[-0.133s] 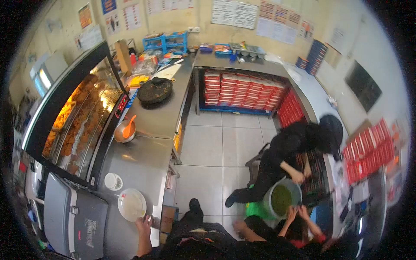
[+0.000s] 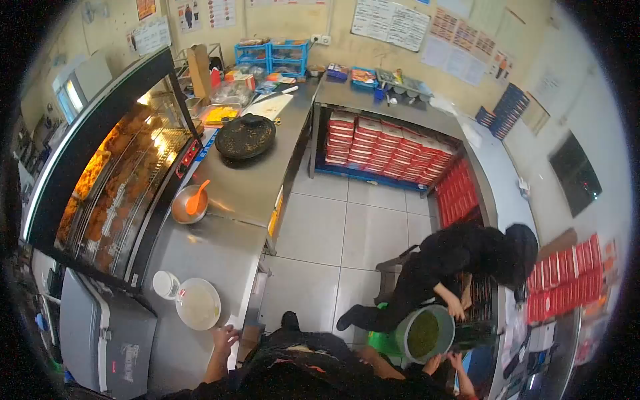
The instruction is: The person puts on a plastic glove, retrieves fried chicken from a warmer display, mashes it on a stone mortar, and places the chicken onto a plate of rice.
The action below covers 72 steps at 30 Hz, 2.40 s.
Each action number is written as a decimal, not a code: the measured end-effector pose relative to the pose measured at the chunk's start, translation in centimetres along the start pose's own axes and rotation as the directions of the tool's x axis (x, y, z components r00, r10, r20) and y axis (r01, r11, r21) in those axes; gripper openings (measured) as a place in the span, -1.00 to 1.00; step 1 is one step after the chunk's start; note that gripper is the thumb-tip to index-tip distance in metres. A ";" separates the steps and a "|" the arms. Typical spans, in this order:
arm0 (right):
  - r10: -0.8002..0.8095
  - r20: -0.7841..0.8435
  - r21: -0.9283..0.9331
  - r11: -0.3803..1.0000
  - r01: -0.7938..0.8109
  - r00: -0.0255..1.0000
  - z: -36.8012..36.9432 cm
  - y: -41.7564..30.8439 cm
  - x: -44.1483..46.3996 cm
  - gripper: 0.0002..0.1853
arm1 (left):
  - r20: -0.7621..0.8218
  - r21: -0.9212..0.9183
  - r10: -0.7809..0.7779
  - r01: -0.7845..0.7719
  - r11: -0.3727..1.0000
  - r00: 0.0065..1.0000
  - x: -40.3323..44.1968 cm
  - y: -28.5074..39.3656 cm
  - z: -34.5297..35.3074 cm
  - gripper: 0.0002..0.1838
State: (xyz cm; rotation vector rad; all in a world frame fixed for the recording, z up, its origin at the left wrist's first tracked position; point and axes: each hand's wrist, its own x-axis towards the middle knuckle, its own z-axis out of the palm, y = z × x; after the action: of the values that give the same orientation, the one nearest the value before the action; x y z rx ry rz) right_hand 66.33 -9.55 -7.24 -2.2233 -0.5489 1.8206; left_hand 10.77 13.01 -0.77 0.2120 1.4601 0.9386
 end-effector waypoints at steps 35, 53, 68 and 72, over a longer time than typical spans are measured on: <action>-0.270 0.767 -0.322 0.622 0.714 0.582 -41.5 -108.6 44.6 -0.62 | 0.062 0.427 -0.052 0.021 0.904 0.997 43.0 22.0 73.3 -0.51; -0.180 0.973 -0.166 -0.981 0.099 -0.147 -15.6 -168.5 64.8 -0.81 | -0.631 -0.340 -0.292 0.082 0.937 0.719 24.9 14.0 89.0 -0.61; -0.065 0.977 0.130 -0.571 0.811 -0.203 -23.8 -161.8 33.1 -0.85 | -0.381 0.567 0.740 -0.492 0.661 0.554 33.5 62.2 94.6 -0.07; -0.089 0.966 0.200 -0.339 0.919 -0.243 -25.5 -152.6 25.6 -0.74 | -0.209 0.513 0.781 -0.614 0.600 0.589 35.6 68.2 97.5 -0.09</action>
State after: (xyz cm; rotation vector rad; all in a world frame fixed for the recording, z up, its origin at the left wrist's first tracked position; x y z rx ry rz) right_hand 72.80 141.27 35.30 0.1539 -2.8661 1.2524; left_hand 64.75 119.72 32.67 1.0337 2.0173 1.3921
